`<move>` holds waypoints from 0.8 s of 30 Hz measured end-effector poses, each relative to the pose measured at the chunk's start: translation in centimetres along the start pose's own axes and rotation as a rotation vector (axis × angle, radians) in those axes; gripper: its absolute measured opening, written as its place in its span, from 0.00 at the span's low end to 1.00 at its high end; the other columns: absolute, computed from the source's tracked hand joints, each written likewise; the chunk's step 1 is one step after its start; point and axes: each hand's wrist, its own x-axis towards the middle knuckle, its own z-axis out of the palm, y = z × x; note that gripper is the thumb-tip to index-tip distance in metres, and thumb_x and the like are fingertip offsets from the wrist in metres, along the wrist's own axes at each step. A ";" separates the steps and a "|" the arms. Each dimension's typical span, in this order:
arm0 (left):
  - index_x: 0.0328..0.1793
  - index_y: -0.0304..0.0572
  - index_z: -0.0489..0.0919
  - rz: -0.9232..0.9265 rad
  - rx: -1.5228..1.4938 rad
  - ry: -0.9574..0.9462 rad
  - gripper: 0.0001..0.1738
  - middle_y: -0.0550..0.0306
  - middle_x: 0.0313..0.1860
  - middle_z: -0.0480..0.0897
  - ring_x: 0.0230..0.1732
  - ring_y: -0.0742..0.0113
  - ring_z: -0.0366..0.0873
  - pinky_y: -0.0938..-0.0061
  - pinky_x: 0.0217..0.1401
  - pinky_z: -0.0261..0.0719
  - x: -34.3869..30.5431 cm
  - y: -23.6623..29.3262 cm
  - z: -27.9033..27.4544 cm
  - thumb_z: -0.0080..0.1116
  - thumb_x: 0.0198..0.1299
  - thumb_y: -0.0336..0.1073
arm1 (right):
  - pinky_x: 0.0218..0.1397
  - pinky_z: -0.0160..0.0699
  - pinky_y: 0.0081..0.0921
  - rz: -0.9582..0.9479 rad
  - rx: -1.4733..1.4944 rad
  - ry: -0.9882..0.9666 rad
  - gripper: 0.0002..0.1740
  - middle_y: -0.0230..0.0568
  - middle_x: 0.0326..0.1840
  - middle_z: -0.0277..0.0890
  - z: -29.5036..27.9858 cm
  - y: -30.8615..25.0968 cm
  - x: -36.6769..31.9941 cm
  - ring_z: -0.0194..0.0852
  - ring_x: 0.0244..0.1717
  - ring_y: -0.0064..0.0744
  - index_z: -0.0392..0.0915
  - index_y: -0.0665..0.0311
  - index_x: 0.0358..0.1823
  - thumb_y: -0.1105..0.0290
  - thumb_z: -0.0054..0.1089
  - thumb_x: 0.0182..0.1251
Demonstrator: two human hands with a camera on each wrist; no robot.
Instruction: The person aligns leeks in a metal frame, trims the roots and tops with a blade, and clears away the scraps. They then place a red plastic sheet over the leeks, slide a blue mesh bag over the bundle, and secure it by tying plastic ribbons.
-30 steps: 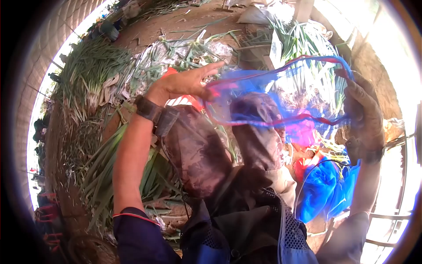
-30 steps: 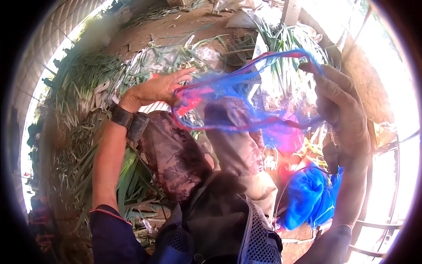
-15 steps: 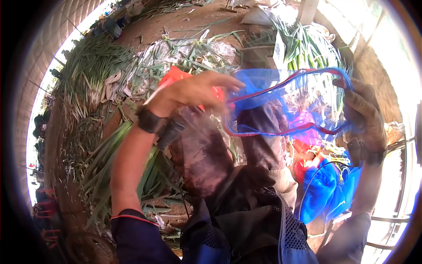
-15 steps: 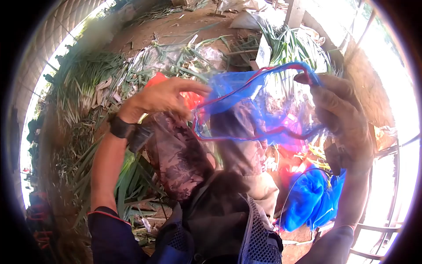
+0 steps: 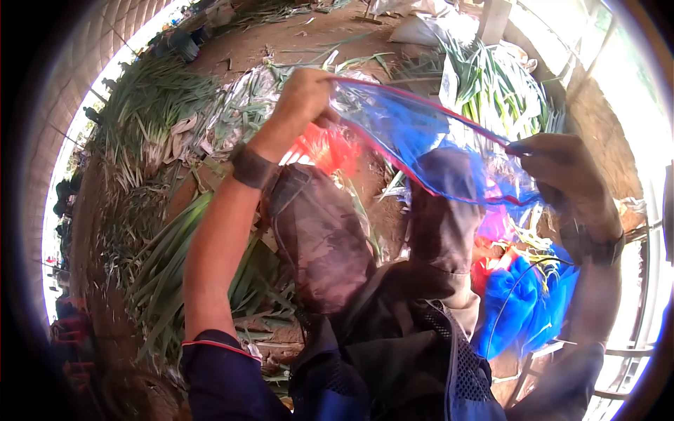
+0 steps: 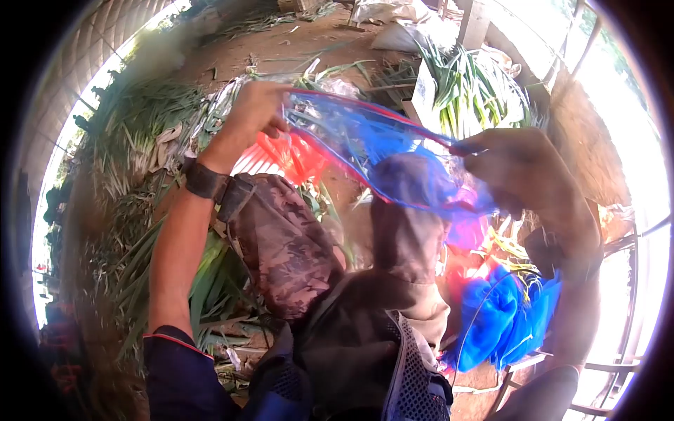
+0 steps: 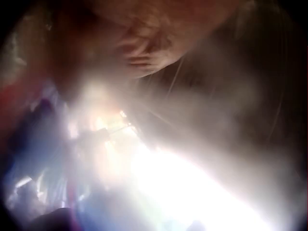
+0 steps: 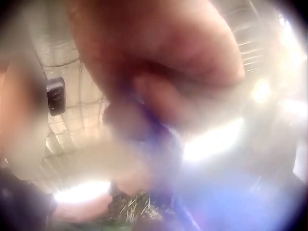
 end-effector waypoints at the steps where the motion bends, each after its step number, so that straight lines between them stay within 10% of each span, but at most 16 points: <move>1: 0.49 0.29 0.80 -0.027 -0.278 0.066 0.14 0.48 0.33 0.83 0.22 0.62 0.83 0.73 0.21 0.82 -0.2 0.4 -0.5 0.46 0.64 0.29 | 0.14 0.53 0.15 -0.011 -0.039 -0.079 0.15 0.25 0.14 0.67 0.3 -0.5 0.3 0.59 0.11 0.11 0.81 0.70 0.49 0.68 0.60 0.65; 3: 0.47 0.26 0.75 0.037 -0.814 -0.013 0.13 0.43 0.38 0.81 0.30 0.51 0.86 0.64 0.31 0.89 -0.2 -0.5 -2.5 0.40 0.63 0.25 | 0.15 0.64 0.15 0.059 -0.185 -0.199 0.14 0.30 0.16 0.74 1.3 -2.4 1.2 0.69 0.14 0.15 0.81 0.70 0.47 0.68 0.62 0.64; 11: 0.48 0.22 0.70 0.168 -0.965 0.535 0.11 0.42 0.39 0.81 0.35 0.45 0.83 0.58 0.45 0.88 3.3 -2.4 -6.5 0.43 0.62 0.23 | 0.17 0.65 0.15 -0.018 -0.144 -0.263 0.11 0.32 0.17 0.74 1.8 -5.5 4.5 0.70 0.14 0.18 0.81 0.68 0.32 0.65 0.61 0.64; 14: 0.46 0.29 0.81 0.381 0.048 0.760 0.11 0.51 0.35 0.85 0.34 0.58 0.83 0.72 0.41 0.80 3.5 -3.7 -8.4 0.59 0.59 0.28 | 0.13 0.60 0.15 -0.125 -0.088 -0.185 0.13 0.32 0.13 0.70 1.1 -6.2 5.7 0.66 0.10 0.19 0.80 0.69 0.36 0.64 0.59 0.64; 17: 0.45 0.39 0.85 0.461 0.285 0.778 0.11 0.50 0.33 0.86 0.33 0.65 0.83 0.74 0.38 0.77 3.4 -7.2 -10.0 0.62 0.55 0.28 | 0.10 0.57 0.17 -0.176 0.026 -0.076 0.14 0.32 0.11 0.68 0.7 -3.3 7.4 0.64 0.07 0.22 0.79 0.70 0.38 0.64 0.53 0.66; 21: 0.47 0.44 0.85 0.471 0.383 0.685 0.14 0.46 0.33 0.85 0.32 0.64 0.83 0.72 0.36 0.76 5.1 -12.1 -10.9 0.60 0.54 0.26 | 0.20 0.77 0.18 -0.990 0.011 -0.353 0.31 0.52 0.38 0.80 1.3 0.5 8.5 0.80 0.21 0.30 0.77 0.75 0.44 0.47 0.46 0.73; 22: 0.47 0.44 0.85 0.412 0.363 0.624 0.14 0.46 0.33 0.85 0.31 0.64 0.83 0.71 0.36 0.76 5.8 -13.1 -10.7 0.60 0.54 0.25 | 0.22 0.81 0.22 -0.731 0.288 -0.815 0.31 0.62 0.35 0.75 1.5 1.5 10.3 0.80 0.26 0.34 0.75 0.80 0.48 0.50 0.51 0.70; 24: 0.47 0.44 0.86 0.193 0.410 0.525 0.16 0.49 0.32 0.86 0.30 0.66 0.82 0.73 0.36 0.77 6.8 -15.2 -10.0 0.56 0.55 0.22 | 0.21 0.82 0.20 -0.300 0.087 -0.937 0.19 0.55 0.28 0.78 3.0 2.2 10.4 0.80 0.23 0.34 0.77 0.78 0.44 0.63 0.55 0.70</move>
